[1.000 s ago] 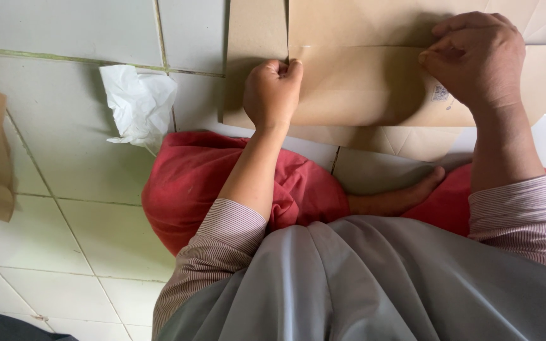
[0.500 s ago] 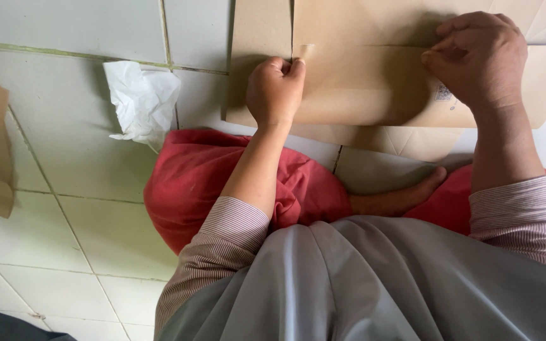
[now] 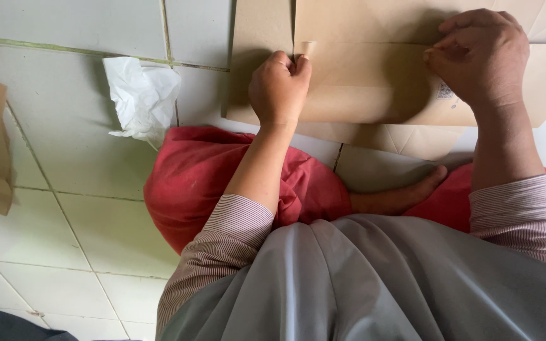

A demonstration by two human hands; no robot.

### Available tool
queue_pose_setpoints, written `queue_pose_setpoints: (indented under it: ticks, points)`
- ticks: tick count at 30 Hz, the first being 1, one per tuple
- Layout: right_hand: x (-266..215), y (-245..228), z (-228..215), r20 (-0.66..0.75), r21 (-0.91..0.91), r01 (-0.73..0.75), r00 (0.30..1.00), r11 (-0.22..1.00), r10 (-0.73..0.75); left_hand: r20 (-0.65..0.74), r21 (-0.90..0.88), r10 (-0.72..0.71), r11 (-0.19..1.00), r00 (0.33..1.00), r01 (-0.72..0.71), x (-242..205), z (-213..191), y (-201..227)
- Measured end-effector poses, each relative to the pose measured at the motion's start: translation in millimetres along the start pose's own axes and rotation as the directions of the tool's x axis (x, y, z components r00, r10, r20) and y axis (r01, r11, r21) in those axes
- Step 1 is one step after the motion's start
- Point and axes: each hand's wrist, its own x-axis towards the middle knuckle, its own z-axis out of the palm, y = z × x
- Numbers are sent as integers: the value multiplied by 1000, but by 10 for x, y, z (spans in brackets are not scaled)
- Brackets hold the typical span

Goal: Folding and gluing cardboard sheets to assemble packaging

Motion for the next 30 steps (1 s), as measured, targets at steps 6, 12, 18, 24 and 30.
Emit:
queue_pose_setpoints:
  ticks: [6, 12, 18, 24, 30]
  points:
    - [-5, 3, 5, 3, 2, -5, 1000, 1000, 5, -58, 78, 51, 996, 997, -47, 3, 22, -28]
    - [-9, 23, 29, -4, -14, 10, 1000, 1000, -10, -76, -34, 15, 999, 997, -18, -29, -87, 42]
    - [-9, 21, 13, -3, 10, 8, 1000, 1000, -8, -132, -8, 279, 959, 951, -282, -58, 22, -94]
    - [-14, 29, 25, -29, -26, 41, 999, 999, -42, -86, 121, 338, 937, 937, -327, -47, 92, -175]
    - [-10, 39, 35, -33, 12, 32, 999, 999, -31, -107, 29, 293, 956, 950, -291, -16, 72, -142]
